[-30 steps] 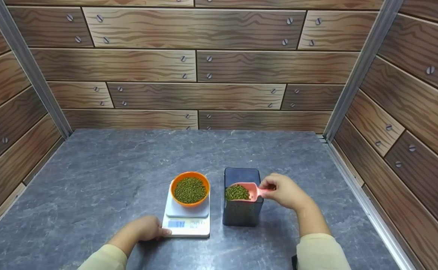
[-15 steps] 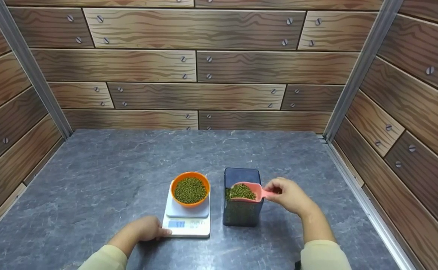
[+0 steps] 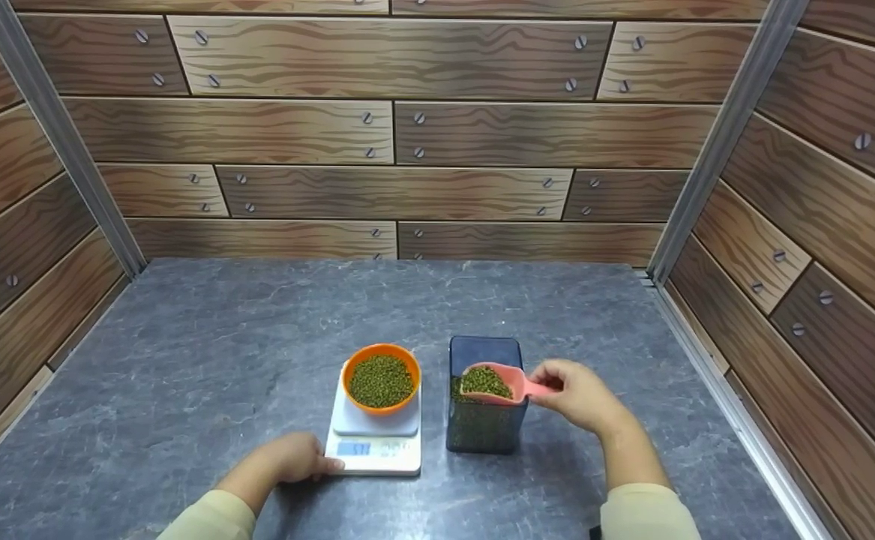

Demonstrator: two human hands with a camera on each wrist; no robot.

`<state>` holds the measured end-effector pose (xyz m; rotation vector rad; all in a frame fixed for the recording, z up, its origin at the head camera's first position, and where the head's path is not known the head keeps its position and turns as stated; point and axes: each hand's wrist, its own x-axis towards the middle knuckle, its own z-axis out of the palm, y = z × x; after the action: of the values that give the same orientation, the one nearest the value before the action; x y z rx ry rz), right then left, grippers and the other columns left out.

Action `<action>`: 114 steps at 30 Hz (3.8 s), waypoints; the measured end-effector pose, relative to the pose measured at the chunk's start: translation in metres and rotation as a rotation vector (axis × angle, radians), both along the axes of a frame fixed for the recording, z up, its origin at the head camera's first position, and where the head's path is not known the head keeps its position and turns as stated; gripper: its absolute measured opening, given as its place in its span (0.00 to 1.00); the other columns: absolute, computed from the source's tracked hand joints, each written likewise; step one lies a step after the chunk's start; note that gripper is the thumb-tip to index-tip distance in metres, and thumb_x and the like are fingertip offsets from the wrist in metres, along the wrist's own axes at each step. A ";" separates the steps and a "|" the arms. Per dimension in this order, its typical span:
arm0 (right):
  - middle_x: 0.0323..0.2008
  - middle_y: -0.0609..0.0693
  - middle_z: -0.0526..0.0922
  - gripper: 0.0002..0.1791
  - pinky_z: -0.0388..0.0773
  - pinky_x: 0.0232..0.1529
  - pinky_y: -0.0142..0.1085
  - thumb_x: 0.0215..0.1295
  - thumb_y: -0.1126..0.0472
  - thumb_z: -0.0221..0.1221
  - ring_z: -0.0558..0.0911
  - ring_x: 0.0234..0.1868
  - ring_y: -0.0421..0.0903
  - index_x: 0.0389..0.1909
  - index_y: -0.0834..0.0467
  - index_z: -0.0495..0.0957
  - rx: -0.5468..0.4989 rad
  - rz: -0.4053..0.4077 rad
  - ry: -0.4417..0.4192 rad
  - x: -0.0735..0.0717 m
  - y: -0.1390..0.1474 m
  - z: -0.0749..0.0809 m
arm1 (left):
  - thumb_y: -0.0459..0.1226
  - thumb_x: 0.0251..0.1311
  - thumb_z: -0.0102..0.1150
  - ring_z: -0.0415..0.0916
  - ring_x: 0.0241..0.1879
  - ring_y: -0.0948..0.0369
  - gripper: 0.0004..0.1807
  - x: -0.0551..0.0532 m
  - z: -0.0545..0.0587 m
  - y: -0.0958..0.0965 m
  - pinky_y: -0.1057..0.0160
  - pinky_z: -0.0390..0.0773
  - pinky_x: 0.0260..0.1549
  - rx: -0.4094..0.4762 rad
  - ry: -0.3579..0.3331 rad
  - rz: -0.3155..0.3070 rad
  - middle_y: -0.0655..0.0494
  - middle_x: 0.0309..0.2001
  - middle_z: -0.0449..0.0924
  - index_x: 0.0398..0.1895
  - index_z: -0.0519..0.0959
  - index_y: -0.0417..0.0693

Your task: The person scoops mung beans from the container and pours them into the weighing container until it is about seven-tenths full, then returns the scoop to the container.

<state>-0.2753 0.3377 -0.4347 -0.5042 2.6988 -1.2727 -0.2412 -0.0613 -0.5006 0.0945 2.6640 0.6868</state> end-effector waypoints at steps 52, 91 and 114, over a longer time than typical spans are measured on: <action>0.26 0.45 0.73 0.04 0.70 0.30 0.35 0.52 0.64 0.64 0.70 0.28 0.41 0.28 0.56 0.79 0.346 0.027 0.334 -0.025 -0.092 0.049 | 0.52 0.48 0.63 0.65 0.23 0.54 0.23 -0.002 -0.002 -0.001 0.54 0.72 0.32 -0.004 0.017 0.013 0.50 0.18 0.68 0.15 0.71 0.43; 0.26 0.45 0.73 0.05 0.73 0.33 0.38 0.48 0.67 0.64 0.73 0.30 0.43 0.26 0.57 0.78 0.487 0.151 0.462 -0.023 -0.144 0.048 | 0.50 0.47 0.65 0.65 0.23 0.54 0.22 0.002 0.000 -0.001 0.52 0.73 0.34 0.033 0.045 0.028 0.50 0.19 0.69 0.16 0.72 0.42; 0.25 0.48 0.72 0.06 0.71 0.31 0.39 0.49 0.65 0.65 0.71 0.29 0.47 0.25 0.59 0.75 0.628 0.135 0.779 -0.022 -0.159 0.049 | 0.51 0.49 0.63 0.65 0.23 0.53 0.22 0.001 -0.001 -0.001 0.52 0.73 0.35 0.002 0.037 0.016 0.50 0.18 0.68 0.16 0.72 0.41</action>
<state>-0.2976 0.1790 -0.3855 -1.2432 3.3274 -0.1231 -0.2398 -0.0620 -0.5012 0.0875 2.7022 0.6994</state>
